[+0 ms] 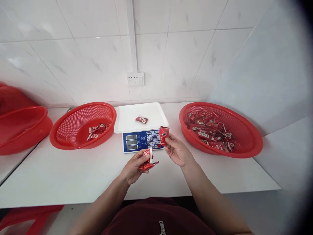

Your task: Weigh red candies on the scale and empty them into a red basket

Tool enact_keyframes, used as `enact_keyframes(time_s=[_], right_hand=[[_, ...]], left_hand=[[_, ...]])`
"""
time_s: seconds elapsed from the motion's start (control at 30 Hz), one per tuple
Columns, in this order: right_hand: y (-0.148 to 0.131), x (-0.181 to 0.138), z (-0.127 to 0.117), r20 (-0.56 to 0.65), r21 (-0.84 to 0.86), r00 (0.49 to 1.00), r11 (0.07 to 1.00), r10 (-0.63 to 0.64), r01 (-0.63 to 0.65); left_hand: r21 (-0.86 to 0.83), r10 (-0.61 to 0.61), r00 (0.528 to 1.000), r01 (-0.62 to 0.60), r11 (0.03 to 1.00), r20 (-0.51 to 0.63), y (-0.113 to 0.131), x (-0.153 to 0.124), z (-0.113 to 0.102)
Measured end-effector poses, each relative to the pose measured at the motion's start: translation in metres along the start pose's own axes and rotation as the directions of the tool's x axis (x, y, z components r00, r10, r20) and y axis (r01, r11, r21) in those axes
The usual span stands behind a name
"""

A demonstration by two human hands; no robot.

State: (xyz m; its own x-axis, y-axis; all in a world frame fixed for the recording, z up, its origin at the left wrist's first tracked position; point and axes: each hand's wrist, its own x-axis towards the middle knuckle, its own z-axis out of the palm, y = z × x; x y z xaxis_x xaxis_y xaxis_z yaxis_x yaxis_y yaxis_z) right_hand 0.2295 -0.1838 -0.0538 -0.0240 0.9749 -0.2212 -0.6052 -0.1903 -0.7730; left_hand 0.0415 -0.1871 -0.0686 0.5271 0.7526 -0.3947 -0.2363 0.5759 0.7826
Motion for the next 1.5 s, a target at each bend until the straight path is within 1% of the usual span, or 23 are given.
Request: enact_keyframes(time_s=[0.07,0.1,0.13,0.2,0.27,0.33,0.4,0.47,0.53,0.6,0.7,0.77,0.83,0.93,1.0,1.07,1.13,1.17,1.23,1.3,1.33,1.4,1.5], right_hand=[[0.003,-0.002,0.0,-0.012,-0.099,0.996,0.991,-0.094,0.092],[0.005,-0.003,0.0,-0.018,-0.153,0.984,0.973,-0.175,0.171],[0.007,-0.005,0.001,-0.017,-0.214,0.96,0.939,-0.278,0.268],[0.011,-0.01,0.003,0.028,-0.36,0.875,0.811,-0.483,0.46],[0.013,-0.015,0.005,0.154,-0.476,0.773,0.639,-0.616,0.604],[0.015,-0.018,0.005,0.298,-0.512,0.687,0.497,-0.662,0.701],[0.015,-0.021,0.004,0.394,-0.502,0.617,0.402,-0.682,0.765],[0.015,-0.022,0.003,0.432,-0.505,0.588,0.358,-0.684,0.786],[0.016,-0.023,0.002,0.43,-0.509,0.601,0.369,-0.674,0.777],[0.017,-0.024,0.003,0.384,-0.505,0.636,0.424,-0.669,0.751],[0.018,-0.023,0.004,0.253,-0.521,0.712,0.528,-0.655,0.671],[0.017,-0.022,0.003,0.19,-0.569,0.765,0.566,-0.615,0.596],[0.013,-0.019,0.001,0.171,-0.629,0.831,0.59,-0.529,0.505],[0.002,-0.017,-0.002,0.181,-0.694,0.944,0.644,-0.276,0.322],[-0.006,-0.019,-0.001,0.181,-0.75,0.973,0.621,-0.142,0.23],[-0.012,-0.021,0.001,0.179,-0.807,0.978,0.553,-0.11,0.21],[-0.015,-0.022,0.003,0.18,-0.827,0.975,0.517,-0.132,0.223],[-0.015,-0.021,0.003,0.174,-0.818,0.973,0.528,-0.149,0.227],[-0.015,-0.015,0.002,0.128,-0.767,0.968,0.597,-0.215,0.235],[-0.014,-0.002,-0.001,0.061,-0.695,0.95,0.67,-0.305,0.26],[-0.013,0.007,-0.003,0.031,-0.676,0.937,0.682,-0.349,0.277],[-0.013,0.03,-0.007,0.01,-0.694,0.908,0.651,-0.418,0.307],[-0.017,0.066,-0.007,0.021,-0.77,0.873,0.549,-0.487,0.325]], left_hand=[[0.007,0.009,1.0,-0.009,1.0,0.003,0.001,0.001,0.001],[0.009,0.016,1.0,-0.016,1.0,0.011,0.002,0.001,0.002],[0.009,0.021,1.0,-0.021,1.0,0.02,0.003,0.002,0.002],[0.011,0.026,0.999,-0.027,1.0,0.045,0.004,0.004,0.004],[0.013,0.031,0.996,-0.032,0.999,0.078,0.004,0.006,0.006],[0.02,0.044,0.992,-0.047,0.999,0.117,0.005,0.009,0.008],[0.046,0.065,0.988,-0.071,0.996,0.138,0.006,0.012,0.009],[0.103,0.076,0.989,-0.089,0.991,0.124,0.009,0.015,0.01],[0.168,0.092,0.992,-0.106,0.98,0.09,0.011,0.018,0.009],[0.22,0.123,0.99,-0.135,0.966,0.066,0.014,0.02,0.009],[0.308,0.19,0.978,-0.208,0.928,0.087,0.019,0.021,0.009],[0.399,0.235,0.964,-0.265,0.878,0.122,0.024,0.02,0.009],[0.501,0.283,0.946,-0.324,0.803,0.16,0.029,0.019,0.009],[0.636,0.367,0.906,-0.413,0.652,0.213,0.034,0.019,0.009],[0.681,0.421,0.88,-0.447,0.58,0.219,0.035,0.019,0.009],[0.681,0.451,0.872,-0.448,0.579,0.19,0.034,0.02,0.01],[0.64,0.455,0.881,-0.423,0.641,0.127,0.033,0.021,0.011],[0.606,0.448,0.889,-0.406,0.684,0.09,0.033,0.022,0.011],[0.52,0.422,0.906,-0.369,0.77,0.018,0.033,0.022,0.009],[0.423,0.382,0.924,-0.335,0.842,-0.029,0.033,0.022,0.004],[0.372,0.354,0.935,-0.315,0.873,-0.038,0.032,0.022,0.002],[0.264,0.282,0.959,-0.262,0.928,-0.04,0.027,0.02,-0.003],[0.134,0.173,0.985,-0.168,0.977,-0.023,0.018,0.018,-0.007]])
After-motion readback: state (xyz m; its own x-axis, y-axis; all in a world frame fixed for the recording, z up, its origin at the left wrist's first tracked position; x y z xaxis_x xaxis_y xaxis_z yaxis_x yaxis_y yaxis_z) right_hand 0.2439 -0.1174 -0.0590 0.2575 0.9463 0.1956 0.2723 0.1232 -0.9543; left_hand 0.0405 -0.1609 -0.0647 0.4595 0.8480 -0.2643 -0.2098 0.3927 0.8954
